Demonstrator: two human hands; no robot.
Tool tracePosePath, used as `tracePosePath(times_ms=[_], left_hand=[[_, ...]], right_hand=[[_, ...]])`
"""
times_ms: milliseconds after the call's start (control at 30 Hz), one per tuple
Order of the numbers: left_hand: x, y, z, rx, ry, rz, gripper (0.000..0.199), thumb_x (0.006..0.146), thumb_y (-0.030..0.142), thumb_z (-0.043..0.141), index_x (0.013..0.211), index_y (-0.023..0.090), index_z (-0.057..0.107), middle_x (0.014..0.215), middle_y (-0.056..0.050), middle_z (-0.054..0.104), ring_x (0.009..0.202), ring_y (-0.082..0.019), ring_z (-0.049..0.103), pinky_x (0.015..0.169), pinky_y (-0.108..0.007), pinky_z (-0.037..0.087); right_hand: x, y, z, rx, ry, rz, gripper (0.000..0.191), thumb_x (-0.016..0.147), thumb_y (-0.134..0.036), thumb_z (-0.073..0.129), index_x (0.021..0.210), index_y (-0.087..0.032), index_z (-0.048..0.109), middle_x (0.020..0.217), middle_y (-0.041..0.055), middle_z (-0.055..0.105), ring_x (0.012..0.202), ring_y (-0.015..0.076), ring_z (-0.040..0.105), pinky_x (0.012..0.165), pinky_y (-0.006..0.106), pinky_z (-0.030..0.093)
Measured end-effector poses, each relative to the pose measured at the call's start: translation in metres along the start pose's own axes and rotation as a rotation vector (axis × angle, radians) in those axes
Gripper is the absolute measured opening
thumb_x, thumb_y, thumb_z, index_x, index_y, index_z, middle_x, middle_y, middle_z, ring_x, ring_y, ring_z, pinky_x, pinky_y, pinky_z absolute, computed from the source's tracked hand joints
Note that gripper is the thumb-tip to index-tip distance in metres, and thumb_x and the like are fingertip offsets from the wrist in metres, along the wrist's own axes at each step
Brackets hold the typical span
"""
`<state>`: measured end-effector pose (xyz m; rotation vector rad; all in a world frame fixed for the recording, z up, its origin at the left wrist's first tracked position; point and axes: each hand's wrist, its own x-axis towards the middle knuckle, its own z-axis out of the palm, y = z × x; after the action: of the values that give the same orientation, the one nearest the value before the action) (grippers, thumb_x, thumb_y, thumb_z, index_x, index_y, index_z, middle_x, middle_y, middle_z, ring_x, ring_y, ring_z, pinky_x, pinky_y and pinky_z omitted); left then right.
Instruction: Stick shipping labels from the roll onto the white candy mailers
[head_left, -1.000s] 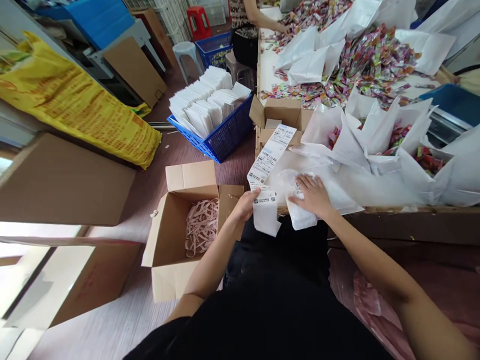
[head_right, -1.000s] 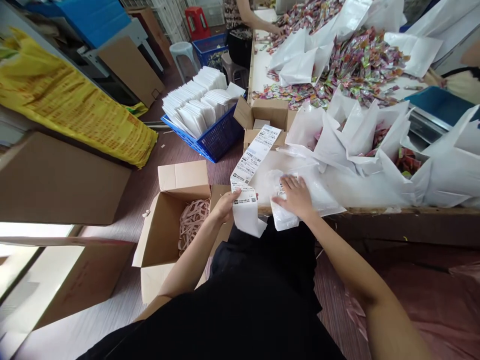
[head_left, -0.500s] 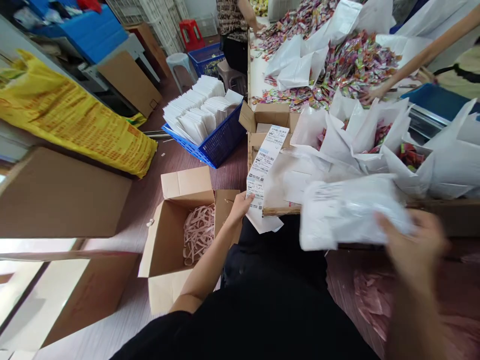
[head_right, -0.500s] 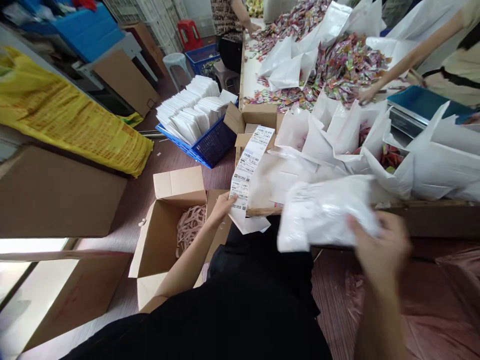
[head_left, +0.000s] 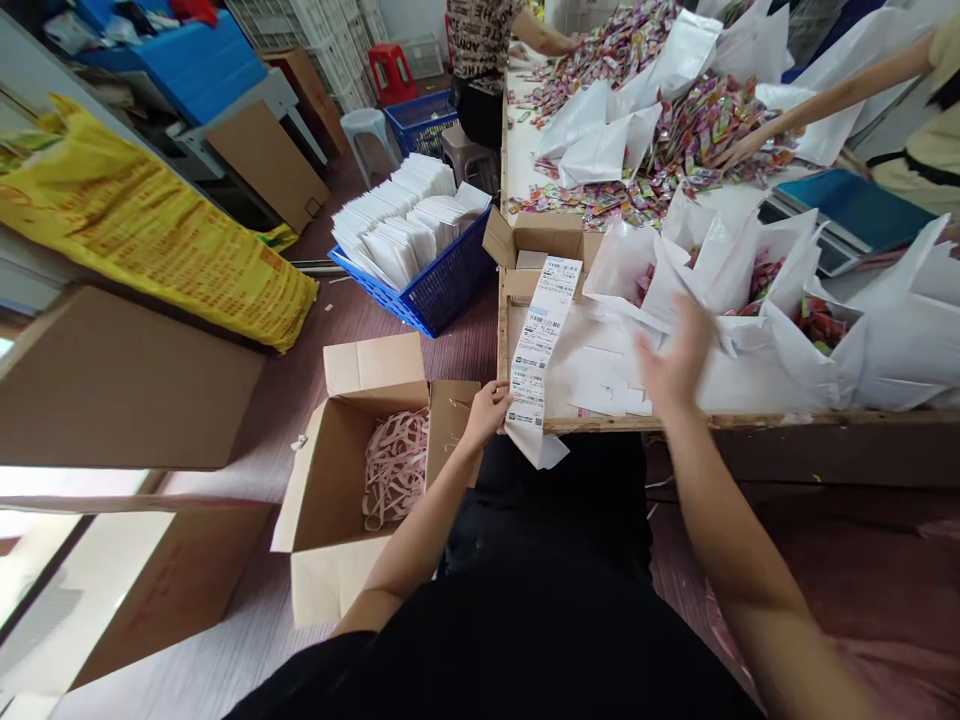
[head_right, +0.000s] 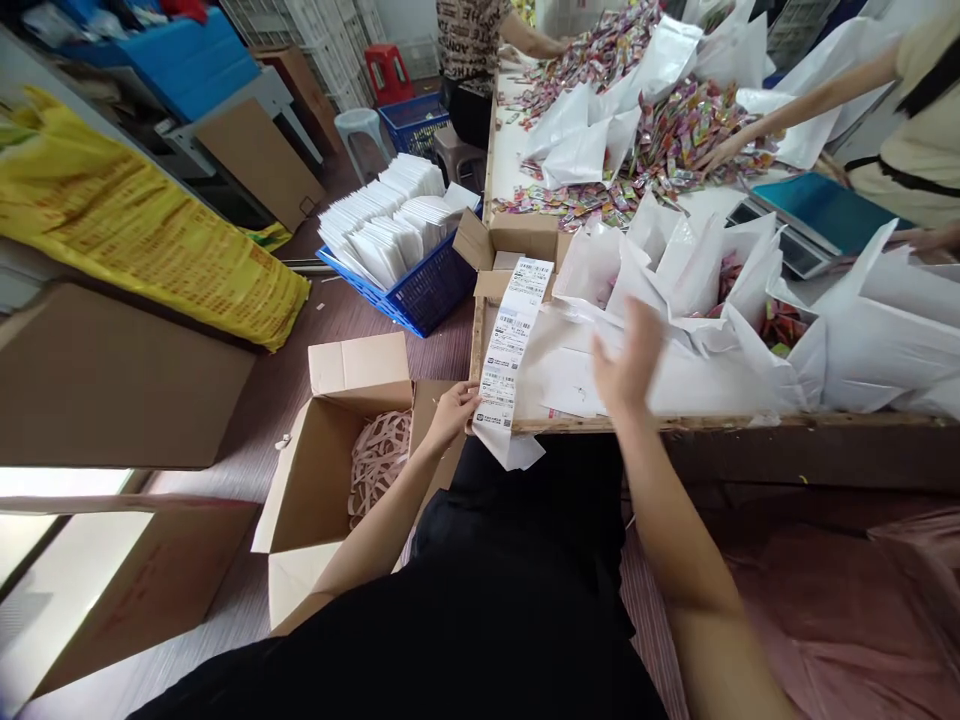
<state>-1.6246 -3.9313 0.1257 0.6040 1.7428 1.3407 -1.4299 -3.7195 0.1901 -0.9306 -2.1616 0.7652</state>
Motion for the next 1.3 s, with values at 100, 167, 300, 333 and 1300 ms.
tracePosePath(times_ms=[100, 167, 300, 333, 1300], left_hand=[[-0.003, 0.000, 0.000, 0.044, 0.021, -0.011, 0.041, 0.077, 0.021, 0.070, 0.116, 0.013, 0.060, 0.081, -0.007, 0.073, 0.079, -0.021, 0.068, 0.076, -0.033, 0.053], [-0.007, 0.002, -0.003, 0.063, 0.029, -0.026, 0.044, 0.077, 0.020, 0.070, 0.119, 0.013, 0.058, 0.081, -0.006, 0.072, 0.077, -0.021, 0.068, 0.076, -0.034, 0.053], [-0.015, 0.022, 0.001, 0.148, 0.198, 0.121, 0.038, 0.076, 0.023, 0.074, 0.112, 0.015, 0.061, 0.106, -0.013, 0.070, 0.095, -0.024, 0.068, 0.089, -0.037, 0.052], [-0.016, 0.031, 0.007, 0.146, 0.213, 0.165, 0.035, 0.077, 0.026, 0.075, 0.108, 0.016, 0.062, 0.111, -0.013, 0.069, 0.098, -0.024, 0.067, 0.090, -0.037, 0.052], [-0.054, 0.024, 0.119, -0.205, -0.573, -0.274, 0.027, 0.078, 0.035, 0.070, 0.067, 0.015, 0.055, 0.050, 0.005, 0.048, 0.041, -0.006, 0.043, 0.040, -0.019, 0.030]], right_hand=[[0.042, -0.004, 0.016, -0.317, -0.094, 0.122, 0.043, 0.088, -0.018, 0.053, 0.129, -0.004, 0.059, 0.117, 0.0232, 0.065, 0.120, 0.0354, 0.054, 0.103, 0.053, 0.037], [0.049, 0.000, 0.004, -0.428, -0.172, 0.144, 0.031, 0.083, -0.009, 0.049, 0.107, -0.006, 0.068, 0.102, 0.0204, 0.069, 0.107, 0.0324, 0.059, 0.099, 0.048, 0.039], [-0.018, 0.017, -0.070, -0.455, -0.073, -0.128, 0.022, 0.080, -0.009, 0.048, 0.087, -0.017, 0.067, 0.094, 0.0106, 0.068, 0.097, 0.0264, 0.059, 0.093, 0.041, 0.039], [-0.046, 0.019, -0.090, -0.466, -0.054, -0.197, 0.021, 0.080, -0.009, 0.047, 0.084, -0.019, 0.065, 0.089, 0.0081, 0.067, 0.093, 0.0249, 0.060, 0.090, 0.039, 0.040], [-0.192, -0.043, 0.011, 0.520, -0.082, 0.388, 0.016, 0.089, -0.035, 0.057, 0.083, -0.021, 0.060, 0.083, 0.0035, 0.062, 0.081, 0.0187, 0.057, 0.078, 0.034, 0.045]])
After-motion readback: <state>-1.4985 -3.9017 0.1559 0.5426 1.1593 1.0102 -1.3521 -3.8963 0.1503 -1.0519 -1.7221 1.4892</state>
